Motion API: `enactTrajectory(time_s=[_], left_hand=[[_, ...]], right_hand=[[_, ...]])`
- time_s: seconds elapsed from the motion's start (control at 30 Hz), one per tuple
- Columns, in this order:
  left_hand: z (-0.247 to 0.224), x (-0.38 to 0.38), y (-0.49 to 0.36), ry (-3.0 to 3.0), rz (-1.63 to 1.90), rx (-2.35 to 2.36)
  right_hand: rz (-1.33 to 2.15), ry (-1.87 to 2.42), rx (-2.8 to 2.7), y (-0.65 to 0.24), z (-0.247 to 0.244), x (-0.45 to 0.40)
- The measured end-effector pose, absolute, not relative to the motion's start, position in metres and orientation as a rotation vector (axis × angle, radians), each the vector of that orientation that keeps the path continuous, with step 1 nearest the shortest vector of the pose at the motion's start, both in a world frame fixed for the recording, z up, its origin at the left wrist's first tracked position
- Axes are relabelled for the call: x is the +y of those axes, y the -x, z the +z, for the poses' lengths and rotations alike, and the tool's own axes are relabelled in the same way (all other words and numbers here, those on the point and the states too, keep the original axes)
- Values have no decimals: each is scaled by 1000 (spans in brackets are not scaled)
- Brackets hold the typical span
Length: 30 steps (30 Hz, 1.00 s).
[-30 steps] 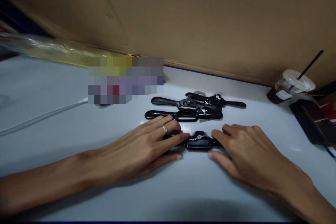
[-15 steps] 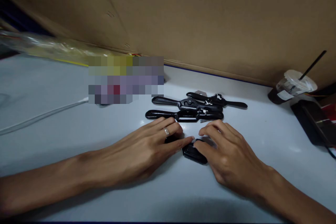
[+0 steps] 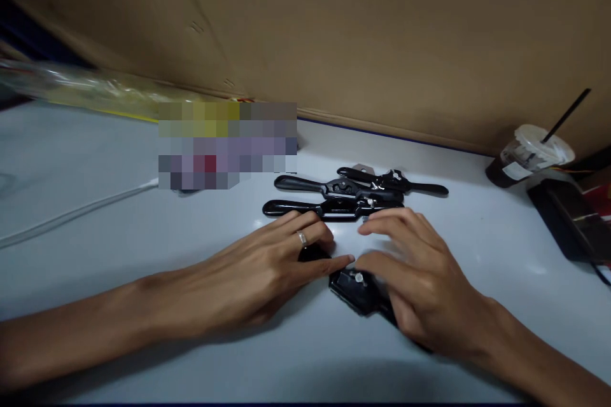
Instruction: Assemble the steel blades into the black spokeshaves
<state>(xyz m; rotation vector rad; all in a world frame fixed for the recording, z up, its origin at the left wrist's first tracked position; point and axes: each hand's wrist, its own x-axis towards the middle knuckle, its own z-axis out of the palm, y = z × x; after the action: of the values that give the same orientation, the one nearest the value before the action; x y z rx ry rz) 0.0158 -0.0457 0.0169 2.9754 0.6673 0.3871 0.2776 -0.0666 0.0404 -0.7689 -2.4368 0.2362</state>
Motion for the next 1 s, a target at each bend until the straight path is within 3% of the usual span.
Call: enactTrajectory(time_s=[0.33, 0.5, 0.8, 1.0], left_hand=[[15, -52, -23, -2947, 417, 617], [14, -51, -21, -2952, 388, 599], [14, -49, -19, -2984, 373, 584], [14, -49, -20, -2981, 384, 574]], right_hand=[[231, 698, -2472, -269, 40, -73], [9, 770, -2511, -269, 44, -75], [-59, 777, -2565, -267, 46, -75], [30, 687, -2573, -267, 41, -76]])
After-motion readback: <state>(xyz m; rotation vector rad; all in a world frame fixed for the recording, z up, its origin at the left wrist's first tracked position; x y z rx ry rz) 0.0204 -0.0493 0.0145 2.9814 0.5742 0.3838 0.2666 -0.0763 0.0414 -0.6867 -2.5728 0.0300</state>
